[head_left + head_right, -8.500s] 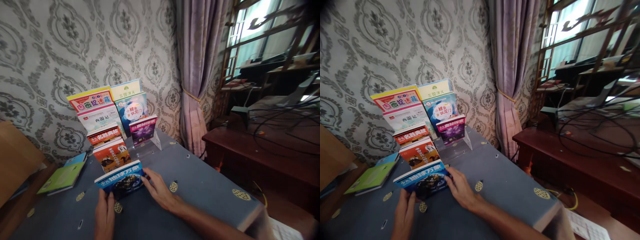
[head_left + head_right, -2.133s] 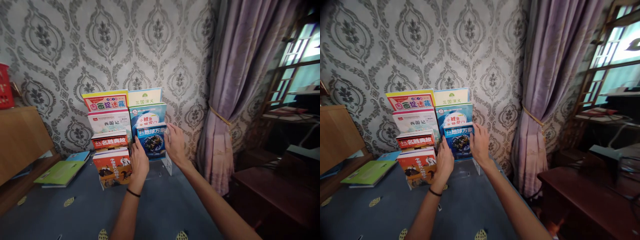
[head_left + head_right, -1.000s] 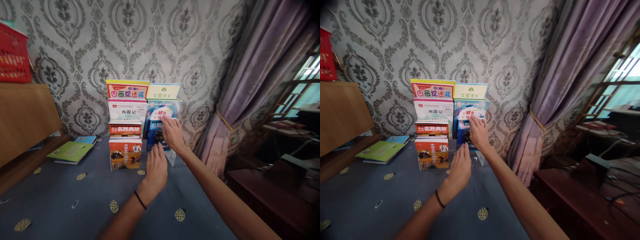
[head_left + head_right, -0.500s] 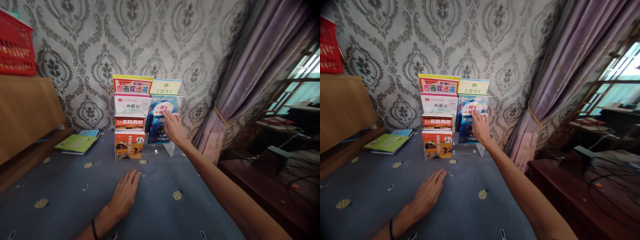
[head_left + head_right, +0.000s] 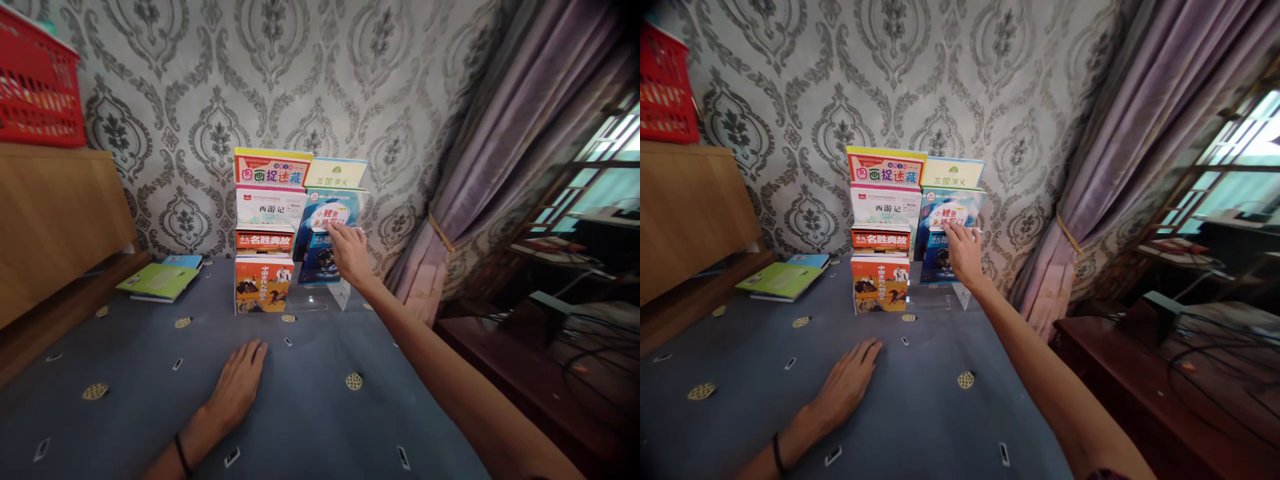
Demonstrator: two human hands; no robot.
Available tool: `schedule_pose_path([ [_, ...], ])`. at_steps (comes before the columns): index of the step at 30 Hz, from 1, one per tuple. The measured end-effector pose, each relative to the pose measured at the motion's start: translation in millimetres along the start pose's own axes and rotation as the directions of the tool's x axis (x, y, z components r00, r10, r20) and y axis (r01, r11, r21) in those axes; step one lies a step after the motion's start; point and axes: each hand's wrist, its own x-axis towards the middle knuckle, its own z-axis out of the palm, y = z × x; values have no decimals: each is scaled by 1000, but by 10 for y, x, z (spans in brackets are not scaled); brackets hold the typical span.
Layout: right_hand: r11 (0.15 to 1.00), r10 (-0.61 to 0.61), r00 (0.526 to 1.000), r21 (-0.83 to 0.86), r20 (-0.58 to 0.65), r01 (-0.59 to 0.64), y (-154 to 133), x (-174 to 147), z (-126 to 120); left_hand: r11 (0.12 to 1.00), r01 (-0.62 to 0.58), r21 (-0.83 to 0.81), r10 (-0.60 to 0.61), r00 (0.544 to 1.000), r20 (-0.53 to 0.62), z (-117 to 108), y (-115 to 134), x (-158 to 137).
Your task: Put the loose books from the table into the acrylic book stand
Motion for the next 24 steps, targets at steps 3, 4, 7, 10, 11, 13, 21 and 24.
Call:
schedule_pose_path([
  [3,1000,-7,1000,-12,-19,7,-6,-13,-15,1000,-3,-11,3,1000,-19,26,-24,-5],
  [4,1000,-8,1000,-15,-23,8,-8,-20,-19,1000,-5,-19,5,1000,-27,33,-33,-6],
  [7,1000,-4,1000,-21,-31,4,-11,-45,-28,999,-20,-41,19,999,-44,52,-53,-6],
  [10,1000,8,999,-15,-40,-9,-16,-71,-31,998,-26,-53,24,998,-51,51,-53,-4],
  [11,1000,12,999,-8,-44,-12,-17,-80,-32,998,-24,-54,22,999,-50,39,-52,0],
  [13,1000,18,998,12,-63,-18,-18,-104,-39,999,-21,-41,19,999,-46,-13,-69,23],
  [21,983,13,986,182,-166,17,-178,-473,-140,942,277,189,-255,957,-135,-478,-921,398],
  [24,961,-23,986,269,-167,68,-387,-823,-159,867,438,236,-404,897,-179,-620,-1445,529],
])
